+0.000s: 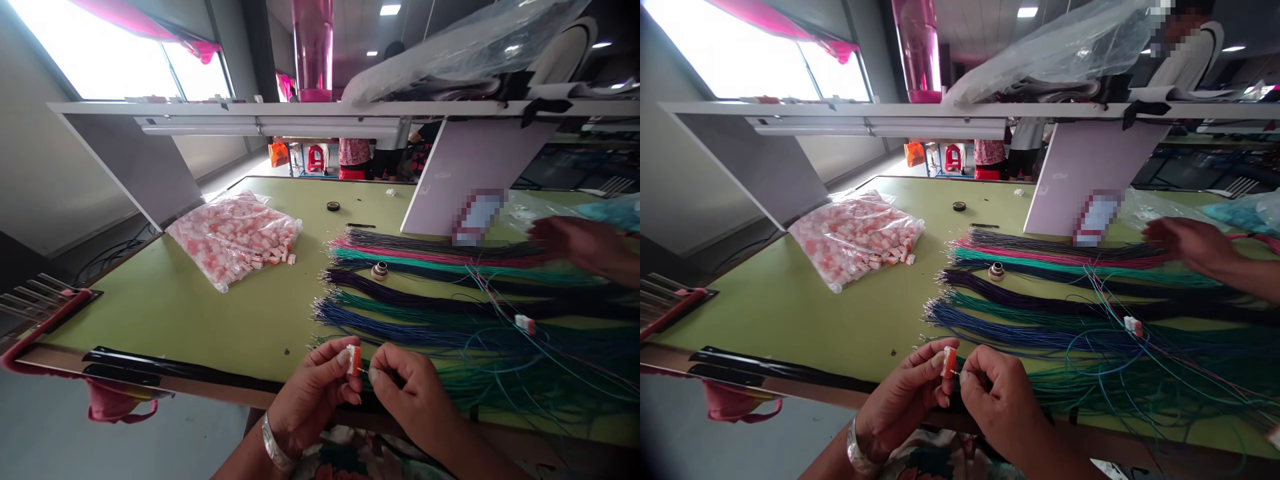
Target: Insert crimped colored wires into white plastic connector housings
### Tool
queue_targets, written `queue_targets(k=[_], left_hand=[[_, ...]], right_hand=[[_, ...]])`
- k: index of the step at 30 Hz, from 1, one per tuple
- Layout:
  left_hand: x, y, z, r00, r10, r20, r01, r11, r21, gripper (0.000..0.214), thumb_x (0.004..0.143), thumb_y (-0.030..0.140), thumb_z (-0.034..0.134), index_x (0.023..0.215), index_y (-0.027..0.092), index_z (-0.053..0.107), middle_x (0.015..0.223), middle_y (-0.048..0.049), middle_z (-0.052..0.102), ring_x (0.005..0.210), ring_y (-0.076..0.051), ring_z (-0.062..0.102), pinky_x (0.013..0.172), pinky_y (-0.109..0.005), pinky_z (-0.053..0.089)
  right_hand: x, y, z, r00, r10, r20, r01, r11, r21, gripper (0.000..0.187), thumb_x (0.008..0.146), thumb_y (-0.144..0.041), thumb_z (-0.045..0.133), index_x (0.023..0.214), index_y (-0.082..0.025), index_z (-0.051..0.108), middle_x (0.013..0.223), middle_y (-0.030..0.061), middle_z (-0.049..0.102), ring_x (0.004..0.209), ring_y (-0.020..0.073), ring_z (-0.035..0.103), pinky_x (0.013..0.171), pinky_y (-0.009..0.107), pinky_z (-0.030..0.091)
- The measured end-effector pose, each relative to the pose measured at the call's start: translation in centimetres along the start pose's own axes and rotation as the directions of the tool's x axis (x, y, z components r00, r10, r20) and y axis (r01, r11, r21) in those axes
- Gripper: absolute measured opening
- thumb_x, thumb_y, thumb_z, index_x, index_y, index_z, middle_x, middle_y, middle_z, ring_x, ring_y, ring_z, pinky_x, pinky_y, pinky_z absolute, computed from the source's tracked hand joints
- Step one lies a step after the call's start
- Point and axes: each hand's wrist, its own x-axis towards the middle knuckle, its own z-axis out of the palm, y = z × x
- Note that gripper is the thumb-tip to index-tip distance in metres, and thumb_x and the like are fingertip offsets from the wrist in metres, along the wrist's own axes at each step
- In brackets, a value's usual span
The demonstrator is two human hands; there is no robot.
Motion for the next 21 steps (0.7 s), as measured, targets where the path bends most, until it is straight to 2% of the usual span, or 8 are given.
queue_targets(k=[5, 8, 12, 17, 19, 21], left_hand=[[-0.2, -0.1, 0.2, 0.997, 0.08, -0.018, -0.078, 0.993, 0.085, 0.03, 0.075, 0.023, 0.078, 0.102, 0.012, 0.071, 0.071, -0.0029, 0.064, 0.059, -0.011, 0.06, 0.055, -0.023, 0.053], [-0.3, -0.1, 0.3, 0.991, 0.133, -0.017, -0.13, 0.982, 0.141, 0.029, 0.073, 0.025, 0.079, 0.099, 0.013, 0.072, 0.074, -0.0035, 0.065, 0.062, -0.012, 0.061, 0.058, -0.025, 0.053], [-0.4, -0.3, 0.3, 0.987, 0.162, -0.012, -0.156, 0.966, 0.207, 0.03, 0.073, 0.028, 0.079, 0.098, 0.013, 0.072, 0.072, -0.0037, 0.065, 0.063, -0.013, 0.06, 0.061, -0.026, 0.052], [0.0, -1.0, -0.1, 0.987, 0.162, -0.004, -0.157, 0.963, 0.218, 0.032, 0.07, 0.032, 0.082, 0.094, 0.014, 0.072, 0.064, -0.0031, 0.066, 0.057, -0.012, 0.06, 0.058, -0.025, 0.051], [0.4, -1.2, -0.5, 0.989, 0.146, 0.005, -0.144, 0.967, 0.21, 0.035, 0.063, 0.035, 0.086, 0.087, 0.014, 0.072, 0.059, -0.0024, 0.064, 0.051, -0.013, 0.06, 0.052, -0.024, 0.049], [0.9, -1.4, -0.9, 0.985, 0.171, -0.011, -0.167, 0.97, 0.174, 0.038, 0.06, 0.036, 0.087, 0.088, 0.015, 0.073, 0.062, -0.0035, 0.067, 0.052, -0.013, 0.06, 0.05, -0.023, 0.047]], right_hand=[[0.2, -0.2, 0.2, 0.984, 0.161, 0.079, -0.172, 0.968, 0.18, 0.022, 0.084, -0.027, 0.052, 0.064, -0.017, 0.051, 0.053, -0.0048, 0.044, 0.05, 0.0082, 0.034, 0.044, 0.021, 0.025], [0.3, -0.1, 0.3, 0.972, 0.205, 0.112, -0.227, 0.939, 0.259, 0.023, 0.083, -0.03, 0.054, 0.064, -0.017, 0.052, 0.054, -0.0054, 0.041, 0.05, 0.008, 0.031, 0.045, 0.021, 0.026], [0.5, -0.1, 0.4, 0.963, 0.221, 0.151, -0.26, 0.908, 0.329, 0.024, 0.083, -0.033, 0.057, 0.065, -0.016, 0.056, 0.055, -0.0041, 0.047, 0.051, 0.0084, 0.034, 0.047, 0.02, 0.029], [0.7, 0.0, 1.1, 0.963, 0.18, 0.199, -0.252, 0.866, 0.432, 0.031, 0.083, -0.04, 0.062, 0.064, -0.016, 0.056, 0.061, 0.0009, 0.059, 0.059, 0.0121, 0.051, 0.056, 0.022, 0.039], [0.8, 0.7, 1.6, 0.962, 0.181, 0.202, -0.255, 0.859, 0.444, 0.034, 0.081, -0.044, 0.064, 0.064, -0.016, 0.055, 0.06, 0.0016, 0.06, 0.058, 0.0129, 0.052, 0.054, 0.022, 0.039], [1.0, 1.7, 2.2, 0.967, 0.199, 0.156, -0.247, 0.872, 0.423, 0.037, 0.08, -0.047, 0.065, 0.063, -0.016, 0.054, 0.058, 0.0016, 0.059, 0.053, 0.0115, 0.047, 0.051, 0.022, 0.035]])
